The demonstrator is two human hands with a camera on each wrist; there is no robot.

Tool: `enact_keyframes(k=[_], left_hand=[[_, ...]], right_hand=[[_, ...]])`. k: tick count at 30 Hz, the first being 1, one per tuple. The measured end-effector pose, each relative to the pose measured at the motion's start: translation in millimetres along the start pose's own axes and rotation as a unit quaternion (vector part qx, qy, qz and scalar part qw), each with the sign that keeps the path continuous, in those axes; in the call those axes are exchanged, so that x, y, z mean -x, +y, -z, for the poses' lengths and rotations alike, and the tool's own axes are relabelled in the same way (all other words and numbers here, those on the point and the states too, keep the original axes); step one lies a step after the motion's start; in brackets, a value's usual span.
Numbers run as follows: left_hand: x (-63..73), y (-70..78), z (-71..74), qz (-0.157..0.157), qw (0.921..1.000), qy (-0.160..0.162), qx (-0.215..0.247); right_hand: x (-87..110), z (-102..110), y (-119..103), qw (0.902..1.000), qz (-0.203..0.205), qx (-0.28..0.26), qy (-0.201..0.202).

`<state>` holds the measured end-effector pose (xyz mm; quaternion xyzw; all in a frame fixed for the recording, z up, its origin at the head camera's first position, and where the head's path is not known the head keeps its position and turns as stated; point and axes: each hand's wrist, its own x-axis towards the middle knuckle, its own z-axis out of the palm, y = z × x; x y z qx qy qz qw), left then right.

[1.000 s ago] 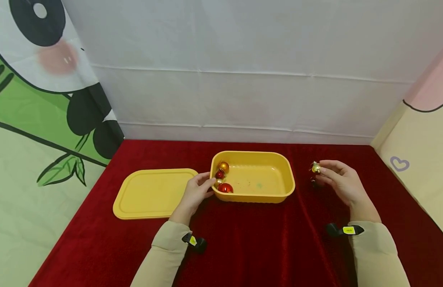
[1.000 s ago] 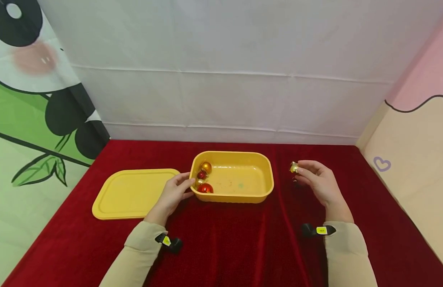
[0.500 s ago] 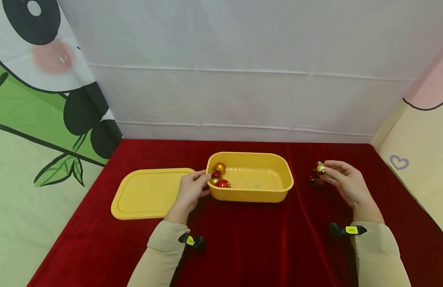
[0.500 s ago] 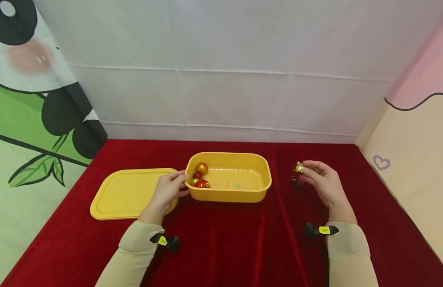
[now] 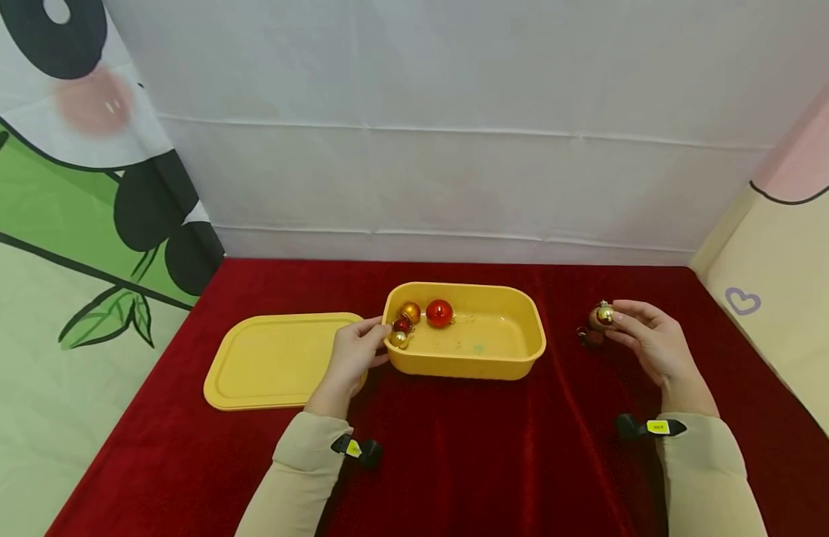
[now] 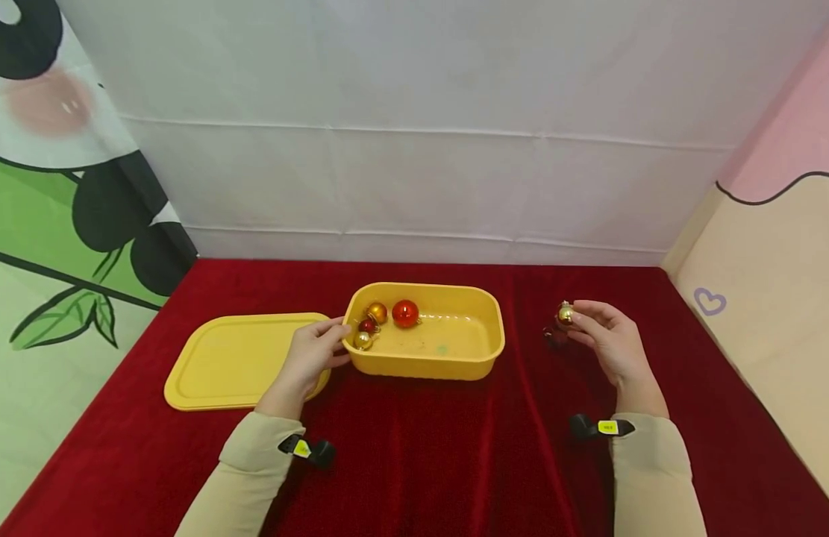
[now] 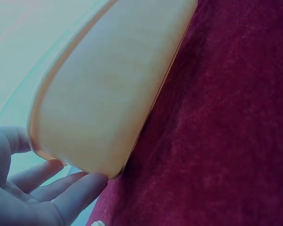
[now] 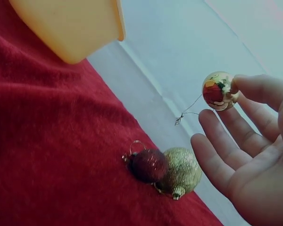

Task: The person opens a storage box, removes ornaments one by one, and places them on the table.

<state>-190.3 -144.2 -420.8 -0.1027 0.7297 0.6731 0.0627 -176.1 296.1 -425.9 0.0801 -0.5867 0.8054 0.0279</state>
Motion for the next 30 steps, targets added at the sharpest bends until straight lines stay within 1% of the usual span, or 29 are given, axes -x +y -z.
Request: enact_keyframes(k=[5,11,21,26,30], left_hand=[[-1.5,-1.5,0.8,-0.005,1.0000,-0.003,0.002],[-3.4,-4.0,1.2,-0.012,0.9998,-0.011,0.006],[-5.3,-9.3,0.2,-0.007,0.9999,-0.015,0.000],[-4.5,-10.0,0.2,0.004,0.9998,-0.019,-0.005],[-4.0,-9.6,0.8,0.005,0.9996,-0.026,-0.002]], right_hand=[[0.6,5.6,6.1,0.9995,-0.006,0.007,0.030],[1.5,11.9,11.8,0.9976,-0.033,0.029,0.054],[2.9,16.9,14.4,0.9951,-0.063,0.056,0.051],[5.0,18.7,15.4,0.9910,-0.082,0.091,0.054],[5.0,20.5,17.9,0.9863,-0.091,0.125,0.056]])
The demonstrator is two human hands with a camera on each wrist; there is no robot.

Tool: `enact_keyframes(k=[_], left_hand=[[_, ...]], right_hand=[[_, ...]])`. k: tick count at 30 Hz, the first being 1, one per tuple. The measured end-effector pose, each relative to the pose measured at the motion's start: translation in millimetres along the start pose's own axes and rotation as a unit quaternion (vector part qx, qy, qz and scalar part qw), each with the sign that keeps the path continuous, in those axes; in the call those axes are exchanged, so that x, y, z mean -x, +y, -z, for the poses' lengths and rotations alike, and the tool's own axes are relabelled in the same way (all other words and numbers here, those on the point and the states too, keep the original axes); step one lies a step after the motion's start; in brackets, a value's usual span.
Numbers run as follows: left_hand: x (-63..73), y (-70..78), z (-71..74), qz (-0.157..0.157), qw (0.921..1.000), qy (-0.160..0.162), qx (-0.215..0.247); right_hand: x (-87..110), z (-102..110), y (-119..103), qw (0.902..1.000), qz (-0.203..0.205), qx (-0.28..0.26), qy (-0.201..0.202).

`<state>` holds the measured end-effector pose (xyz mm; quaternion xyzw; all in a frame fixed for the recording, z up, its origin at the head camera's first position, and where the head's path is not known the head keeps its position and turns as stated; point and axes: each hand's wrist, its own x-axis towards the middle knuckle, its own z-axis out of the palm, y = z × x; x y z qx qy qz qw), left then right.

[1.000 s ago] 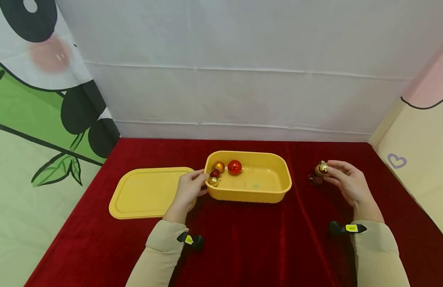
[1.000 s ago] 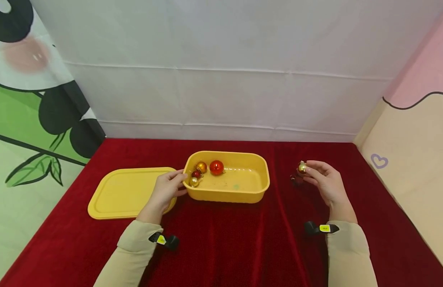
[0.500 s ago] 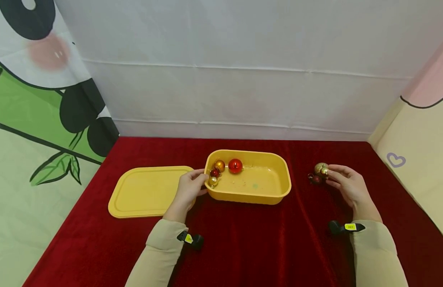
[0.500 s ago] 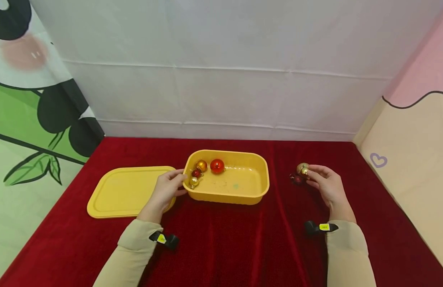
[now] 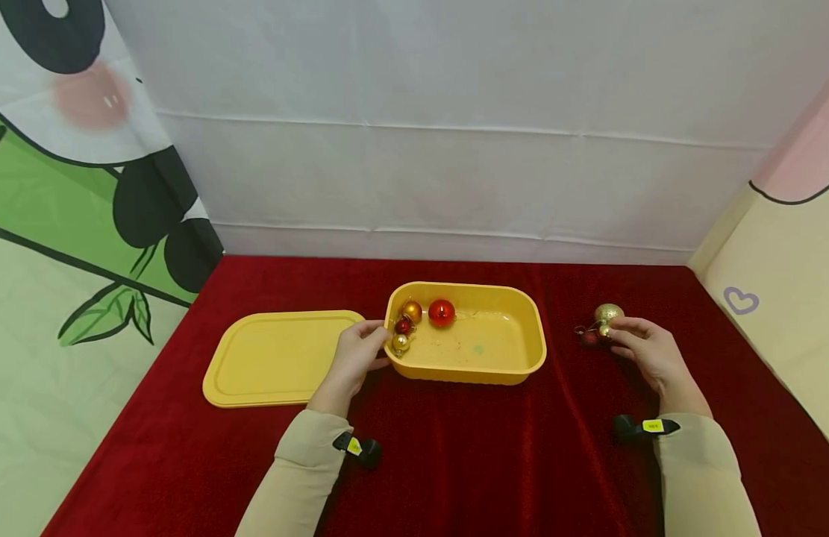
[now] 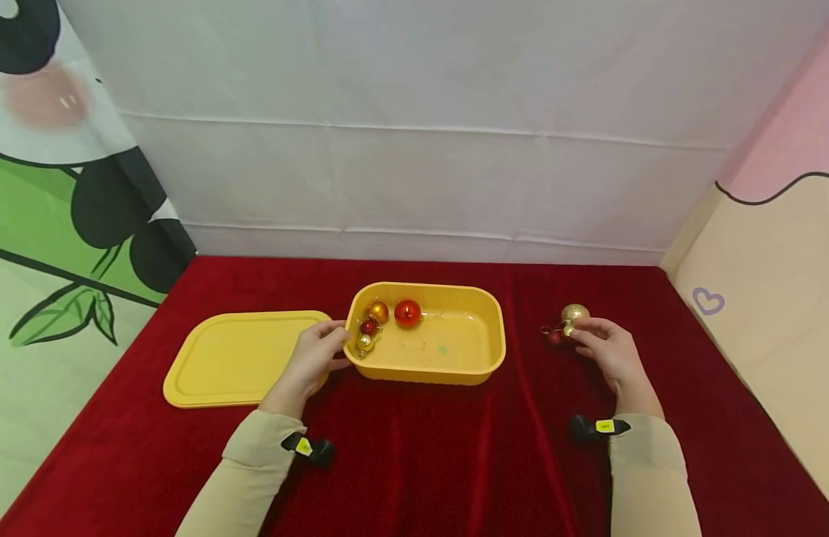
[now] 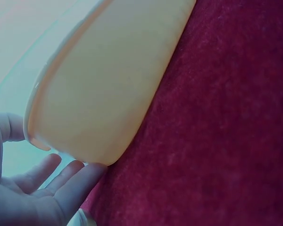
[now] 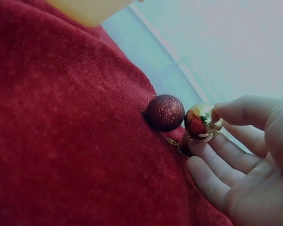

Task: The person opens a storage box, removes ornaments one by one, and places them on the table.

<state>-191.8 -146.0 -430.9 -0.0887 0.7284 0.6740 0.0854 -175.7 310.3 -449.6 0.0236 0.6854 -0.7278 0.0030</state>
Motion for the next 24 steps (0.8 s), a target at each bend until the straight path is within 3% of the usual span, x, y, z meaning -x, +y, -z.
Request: enact_keyframes(k=[17,24], left_hand=[[-2.3,-1.6,4.1,0.007,0.9999,-0.011,0.005],[-4.9,-3.7,4.3,0.005,0.9997,-0.022,0.013]], right_hand=[[1.5,-7.2,-9.0,0.9983,0.005,0.054,0.020],[0.5,-17.3,-16.5,0.9987,0.044,0.017,-0.020]])
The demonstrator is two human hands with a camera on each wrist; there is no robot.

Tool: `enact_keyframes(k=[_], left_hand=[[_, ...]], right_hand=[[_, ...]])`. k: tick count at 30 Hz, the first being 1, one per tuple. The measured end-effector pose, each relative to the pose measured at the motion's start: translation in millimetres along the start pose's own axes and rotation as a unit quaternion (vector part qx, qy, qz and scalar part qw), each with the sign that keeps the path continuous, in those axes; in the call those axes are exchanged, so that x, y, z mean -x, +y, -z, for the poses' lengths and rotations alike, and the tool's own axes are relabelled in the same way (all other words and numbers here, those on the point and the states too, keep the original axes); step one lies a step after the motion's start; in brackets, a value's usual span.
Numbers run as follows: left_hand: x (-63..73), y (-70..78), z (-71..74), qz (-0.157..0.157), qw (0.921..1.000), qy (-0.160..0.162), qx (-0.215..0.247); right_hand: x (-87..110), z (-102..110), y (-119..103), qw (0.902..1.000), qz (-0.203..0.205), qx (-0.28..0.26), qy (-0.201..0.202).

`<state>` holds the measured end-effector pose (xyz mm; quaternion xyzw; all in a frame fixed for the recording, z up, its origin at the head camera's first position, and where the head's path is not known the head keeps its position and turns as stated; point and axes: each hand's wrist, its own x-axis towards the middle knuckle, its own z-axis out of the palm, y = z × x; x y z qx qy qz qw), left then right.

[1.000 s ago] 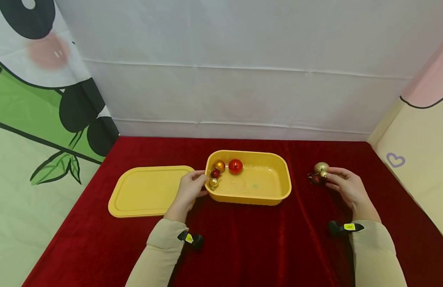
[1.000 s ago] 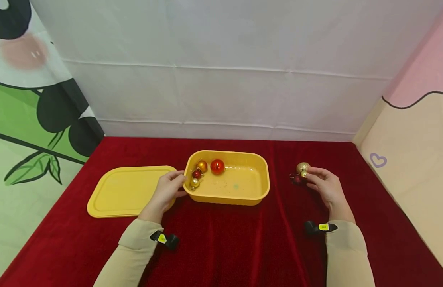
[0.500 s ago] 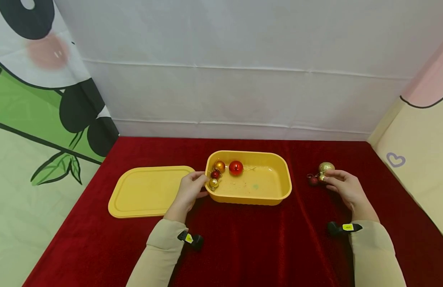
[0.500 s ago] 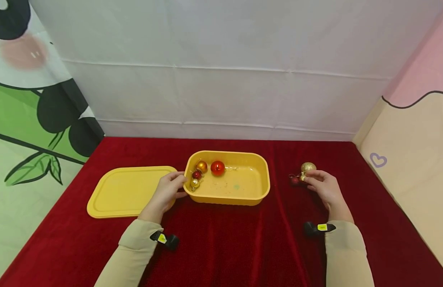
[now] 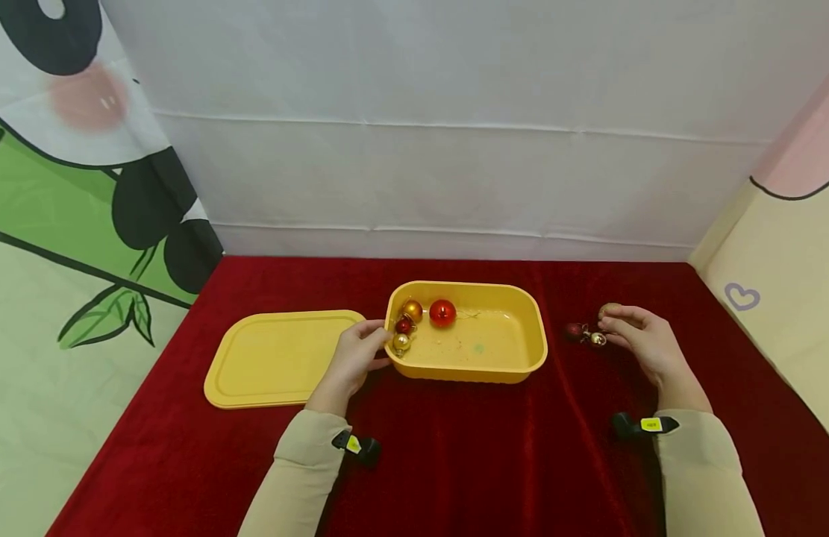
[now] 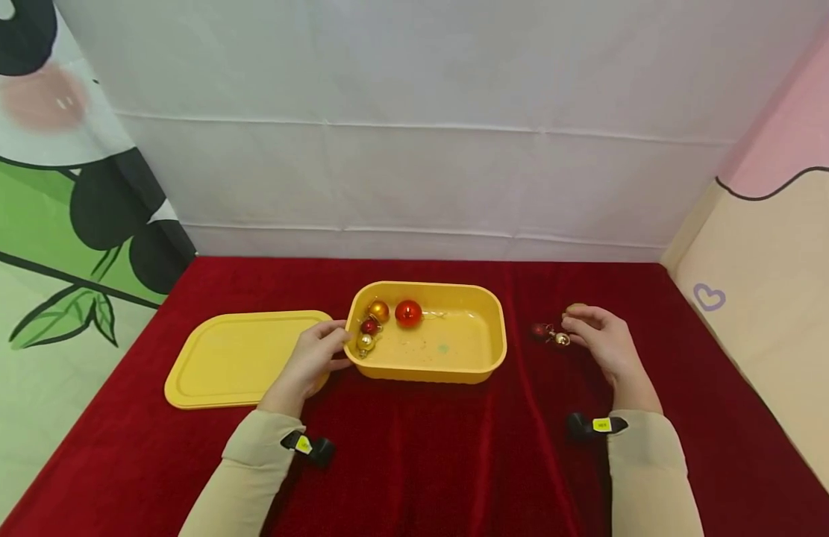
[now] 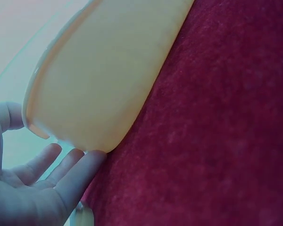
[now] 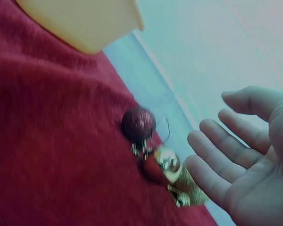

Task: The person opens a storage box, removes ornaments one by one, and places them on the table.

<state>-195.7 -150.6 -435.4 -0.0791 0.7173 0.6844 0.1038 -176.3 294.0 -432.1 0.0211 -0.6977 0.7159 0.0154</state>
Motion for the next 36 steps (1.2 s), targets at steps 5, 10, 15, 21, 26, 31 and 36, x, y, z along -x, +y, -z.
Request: enact_keyframes(k=[5,10,15,21,26,31,36], left_hand=[[0.0,-0.3,1.4,0.003,0.9999,-0.009,0.005],[-0.2,-1.2,1.8,0.007,0.9999,-0.011,0.002],[-0.6,-2.3,1.9,0.008,0.9999,-0.010,-0.003],[-2.2,-3.3,2.9,0.004,0.9999,-0.014,-0.002],[-3.1,-3.6,3.3,0.002,0.9999,-0.015,-0.002],[-2.7,-3.8,3.3,-0.002,0.9998,-0.018,0.000],[-2.5,-4.1,3.3,0.000,0.9998,-0.018,-0.002]], right_hand=[[-2.1,-16.9,-9.2,0.9983,0.028,0.039,-0.034],[-3.7,-38.5,-17.6,0.9926,0.030,0.105,-0.053],[-6.2,-56.8,-22.5,0.9849,0.042,0.147,-0.083],[-10.2,-78.9,-28.9,0.9770,0.034,0.171,-0.122],[-12.0,-91.8,-36.2,0.9583,0.026,0.256,-0.124],[-12.4,-99.4,-41.2,0.9497,0.026,0.286,-0.124],[-15.9,-114.3,-38.8,0.9456,0.036,0.279,-0.163]])
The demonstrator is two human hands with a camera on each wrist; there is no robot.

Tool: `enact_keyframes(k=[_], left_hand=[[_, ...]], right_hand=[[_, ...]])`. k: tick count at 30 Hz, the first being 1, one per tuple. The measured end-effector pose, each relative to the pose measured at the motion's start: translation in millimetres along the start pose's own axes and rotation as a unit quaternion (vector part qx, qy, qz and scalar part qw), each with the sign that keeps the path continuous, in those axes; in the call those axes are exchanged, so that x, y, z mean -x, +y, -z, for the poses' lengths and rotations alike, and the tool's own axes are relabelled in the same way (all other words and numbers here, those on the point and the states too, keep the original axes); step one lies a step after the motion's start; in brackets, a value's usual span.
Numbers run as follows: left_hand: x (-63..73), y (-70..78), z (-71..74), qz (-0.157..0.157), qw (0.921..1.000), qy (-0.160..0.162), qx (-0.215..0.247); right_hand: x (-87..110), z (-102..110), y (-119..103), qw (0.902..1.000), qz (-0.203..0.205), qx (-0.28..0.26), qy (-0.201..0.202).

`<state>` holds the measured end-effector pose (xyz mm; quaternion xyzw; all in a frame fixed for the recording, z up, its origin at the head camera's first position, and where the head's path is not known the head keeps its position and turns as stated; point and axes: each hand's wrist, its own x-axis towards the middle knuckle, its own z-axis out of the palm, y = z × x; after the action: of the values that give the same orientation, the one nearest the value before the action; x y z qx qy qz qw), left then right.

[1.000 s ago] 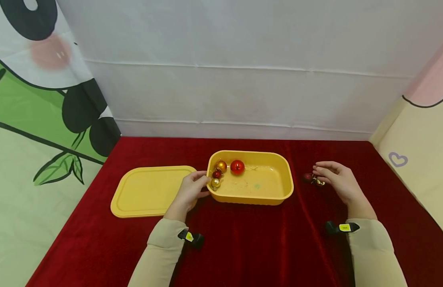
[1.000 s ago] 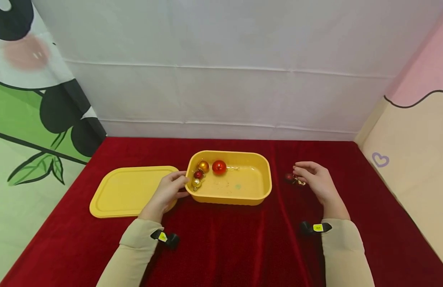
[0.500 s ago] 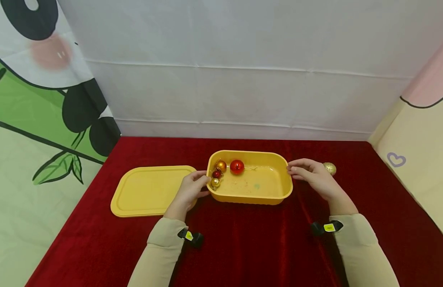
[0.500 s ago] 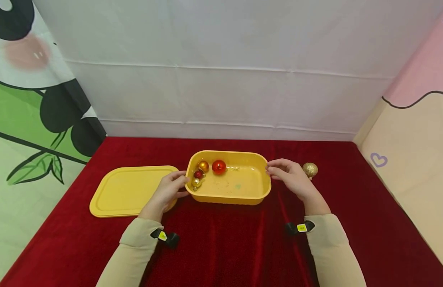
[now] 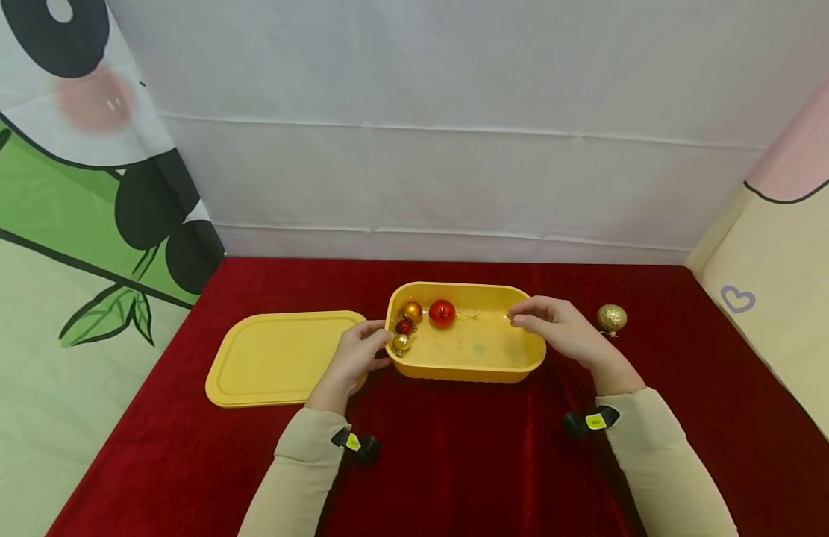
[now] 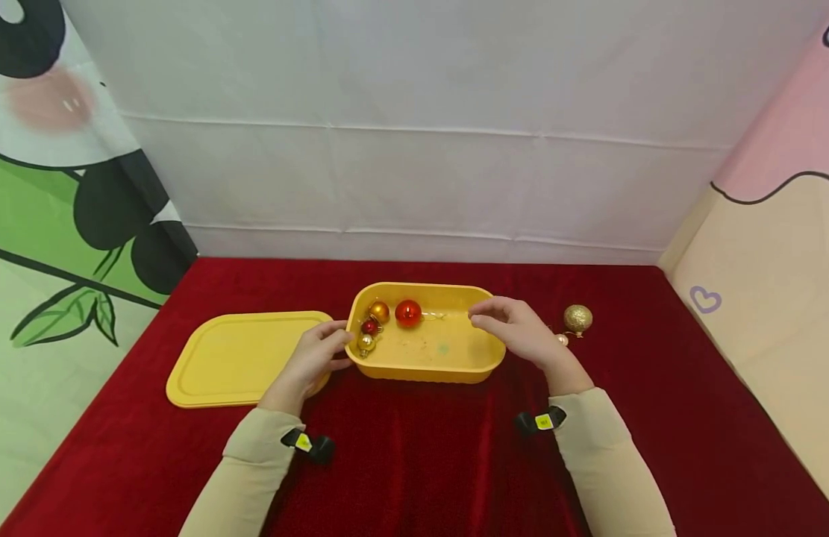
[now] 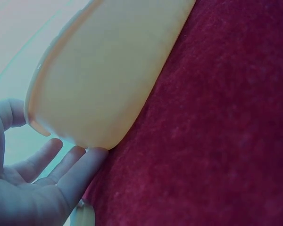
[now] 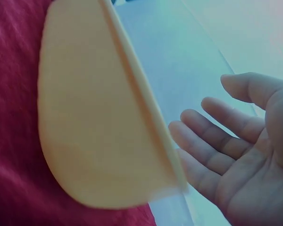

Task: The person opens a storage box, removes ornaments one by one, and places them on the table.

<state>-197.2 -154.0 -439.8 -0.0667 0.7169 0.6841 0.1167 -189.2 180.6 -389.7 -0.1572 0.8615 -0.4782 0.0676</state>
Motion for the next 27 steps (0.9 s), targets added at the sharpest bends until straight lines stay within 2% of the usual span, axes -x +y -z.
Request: enact_keyframes(k=[6,11,13,18,21,27], left_hand=[[1.2,0.8,0.7,0.000,1.0000,0.001,-0.001],[1.3,0.3,-0.3,-0.002,1.0000,0.005,-0.004],[1.6,0.0,-1.0,-0.001,1.0000,0.005,-0.005],[2.4,-0.1,-1.8,-0.003,1.0000,0.004,-0.003],[2.8,0.4,-1.5,-0.004,1.0000,0.004,-0.002],[2.4,0.0,-1.3,-0.007,1.0000,0.005,-0.001]], right_hand=[[-16.7,-26.8,-7.4,0.9965,0.025,0.001,-0.080],[-28.1,-48.2,-9.7,0.9897,0.018,-0.015,-0.141],[-31.4,-55.3,-10.5,0.9867,0.004,-0.020,-0.161],[-37.5,-68.4,-15.4,0.9812,-0.006,0.017,-0.192],[-40.3,-74.9,-20.0,0.9793,0.002,0.039,-0.198],[-45.2,-85.0,-27.2,0.9771,0.006,0.049,-0.207]])
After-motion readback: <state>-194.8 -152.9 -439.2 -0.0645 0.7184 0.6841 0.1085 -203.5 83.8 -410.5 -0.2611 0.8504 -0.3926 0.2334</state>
